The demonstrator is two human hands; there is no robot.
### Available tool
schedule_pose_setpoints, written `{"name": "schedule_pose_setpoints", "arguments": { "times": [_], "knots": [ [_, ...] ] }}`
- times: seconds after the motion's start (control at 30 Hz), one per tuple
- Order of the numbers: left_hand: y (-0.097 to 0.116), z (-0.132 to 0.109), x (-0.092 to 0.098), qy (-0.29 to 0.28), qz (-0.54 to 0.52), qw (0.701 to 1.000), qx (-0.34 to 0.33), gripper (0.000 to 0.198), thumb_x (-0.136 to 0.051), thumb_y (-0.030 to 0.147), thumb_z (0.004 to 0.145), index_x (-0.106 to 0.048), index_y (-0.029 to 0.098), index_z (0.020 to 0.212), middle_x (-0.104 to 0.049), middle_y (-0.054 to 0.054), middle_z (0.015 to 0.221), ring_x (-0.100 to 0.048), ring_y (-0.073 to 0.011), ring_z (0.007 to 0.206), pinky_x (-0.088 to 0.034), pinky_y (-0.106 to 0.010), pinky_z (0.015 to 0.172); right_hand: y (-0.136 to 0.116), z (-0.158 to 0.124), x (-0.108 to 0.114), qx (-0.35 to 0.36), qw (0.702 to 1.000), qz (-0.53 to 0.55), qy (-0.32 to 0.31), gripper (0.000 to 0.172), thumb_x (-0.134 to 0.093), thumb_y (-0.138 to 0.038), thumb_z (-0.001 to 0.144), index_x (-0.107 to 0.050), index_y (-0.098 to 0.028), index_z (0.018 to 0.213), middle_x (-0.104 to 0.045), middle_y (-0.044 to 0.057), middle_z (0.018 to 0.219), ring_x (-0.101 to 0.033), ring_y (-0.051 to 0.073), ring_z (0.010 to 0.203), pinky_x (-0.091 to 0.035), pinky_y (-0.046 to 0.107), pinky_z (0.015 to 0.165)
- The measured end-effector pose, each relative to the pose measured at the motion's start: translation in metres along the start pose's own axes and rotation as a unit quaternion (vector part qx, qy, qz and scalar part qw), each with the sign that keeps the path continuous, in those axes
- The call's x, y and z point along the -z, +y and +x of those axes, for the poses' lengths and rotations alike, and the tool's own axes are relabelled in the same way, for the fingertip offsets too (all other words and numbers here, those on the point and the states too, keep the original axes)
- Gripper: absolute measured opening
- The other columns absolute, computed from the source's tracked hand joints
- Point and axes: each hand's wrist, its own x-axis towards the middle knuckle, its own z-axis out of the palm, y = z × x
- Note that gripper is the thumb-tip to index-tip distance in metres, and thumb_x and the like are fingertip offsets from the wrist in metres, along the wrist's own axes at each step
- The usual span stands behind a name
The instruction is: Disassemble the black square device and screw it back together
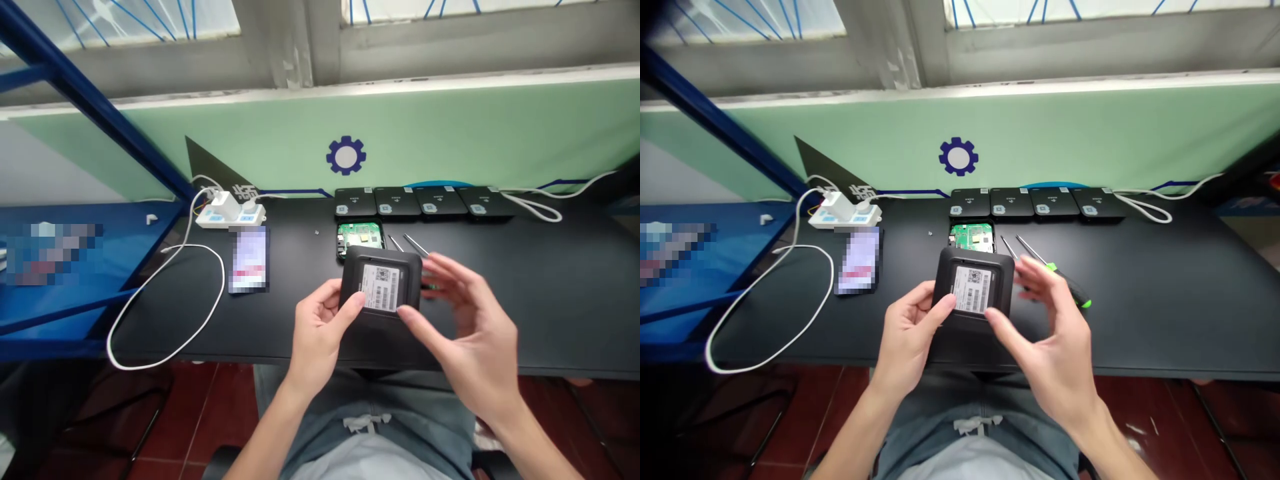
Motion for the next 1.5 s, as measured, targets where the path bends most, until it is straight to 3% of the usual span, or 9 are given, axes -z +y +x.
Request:
{"name": "schedule_pose_setpoints", "arguments": {
  "times": [0.1,0.23,0.5,0.7,0.8,1.0,1.13,1.4,1.5],
  "knots": [
    [0.003,-0.002,-0.007,0.000,0.007,1.000,0.013,0.027,-0.093,0.046,0.096,-0.090,0.023,0.110,-0.090,-0.007,0.107,-0.086,-0.0298,0.106,-0.069,-0.040,0.103,0.001,0.011,0.010,0.146,0.971,-0.168,-0.088,0.093,-0.089,-0.051,0.101,-0.047,-0.031,0.181,-0.055,0.020,0.179,-0.063,0.042,0.157,-0.060,0.066,0.123],
    [0.008,-0.003,-0.013,-0.028,0.002,0.999,0.024,0.027,-0.094,0.046,0.094,-0.089,0.022,0.104,-0.089,-0.007,0.103,-0.085,-0.0291,0.103,-0.069,-0.037,0.097,0.004,0.023,0.018,0.186,0.940,-0.214,-0.188,0.088,-0.084,-0.054,0.104,-0.046,-0.033,0.180,-0.059,0.017,0.176,-0.064,0.040,0.154,-0.062,0.063,0.119],
    [0.008,0.011,-0.010,-0.110,0.129,0.985,-0.044,0.048,-0.052,0.055,0.121,-0.088,0.023,0.121,-0.087,-0.009,0.115,-0.082,-0.0283,0.106,-0.066,-0.036,0.093,0.017,0.024,0.028,0.195,0.948,-0.207,-0.143,0.083,-0.091,-0.044,0.093,-0.061,-0.025,0.169,-0.070,0.014,0.161,-0.073,0.033,0.143,-0.061,0.049,0.123],
    [-0.012,0.048,0.002,-0.009,0.560,0.787,-0.257,0.036,-0.062,0.019,0.114,-0.079,0.023,0.145,-0.066,-0.020,0.168,-0.060,-0.0409,0.156,-0.055,-0.060,0.126,0.053,0.019,0.042,-0.064,0.987,0.130,-0.072,0.060,-0.088,-0.049,0.097,-0.078,-0.028,0.152,-0.082,0.014,0.149,-0.081,0.037,0.133,-0.066,0.052,0.115],
    [-0.019,0.056,0.009,-0.031,0.599,0.756,-0.262,0.041,-0.061,0.018,0.116,-0.073,0.022,0.155,-0.065,-0.020,0.169,-0.062,-0.0387,0.156,-0.057,-0.059,0.127,0.054,0.022,0.043,-0.133,0.959,0.246,-0.045,0.059,-0.057,-0.068,0.111,-0.082,-0.026,0.143,-0.086,0.017,0.139,-0.085,0.043,0.125,-0.071,0.065,0.104],
    [-0.022,0.032,0.022,-0.025,0.569,0.779,-0.262,0.038,-0.062,0.019,0.116,-0.075,0.026,0.151,-0.067,-0.016,0.165,-0.067,-0.0362,0.151,-0.063,-0.059,0.124,0.022,0.034,0.043,-0.303,0.856,0.419,-0.023,0.070,-0.052,-0.083,0.105,-0.086,-0.033,0.141,-0.083,0.015,0.147,-0.079,0.048,0.138,-0.074,0.062,0.098],
    [-0.023,0.000,0.027,-0.021,0.556,0.791,-0.255,0.040,-0.061,0.018,0.117,-0.075,0.029,0.153,-0.066,-0.015,0.166,-0.068,-0.0348,0.151,-0.063,-0.057,0.125,0.013,0.038,0.040,-0.306,0.855,0.411,-0.086,0.070,-0.052,-0.085,0.106,-0.084,-0.036,0.144,-0.080,0.011,0.154,-0.076,0.044,0.143,-0.071,0.062,0.107],
    [-0.020,-0.019,0.044,0.073,0.439,0.866,-0.228,0.034,-0.064,0.028,0.117,-0.075,0.029,0.149,-0.074,-0.013,0.155,-0.076,-0.0321,0.141,-0.065,-0.051,0.121,0.013,0.068,0.007,-0.011,0.968,0.066,-0.242,0.067,-0.095,-0.062,0.090,-0.077,-0.037,0.149,-0.081,0.006,0.146,-0.078,0.035,0.132,-0.064,0.052,0.115],
    [-0.018,-0.007,0.047,0.120,0.331,0.919,-0.179,0.029,-0.065,0.032,0.116,-0.076,0.025,0.142,-0.079,-0.012,0.146,-0.080,-0.0306,0.133,-0.068,-0.048,0.116,0.017,0.086,-0.014,0.106,0.950,-0.095,-0.277,0.069,-0.101,-0.055,0.083,-0.077,-0.032,0.144,-0.078,0.007,0.150,-0.073,0.036,0.138,-0.061,0.053,0.117]
  ]
}}
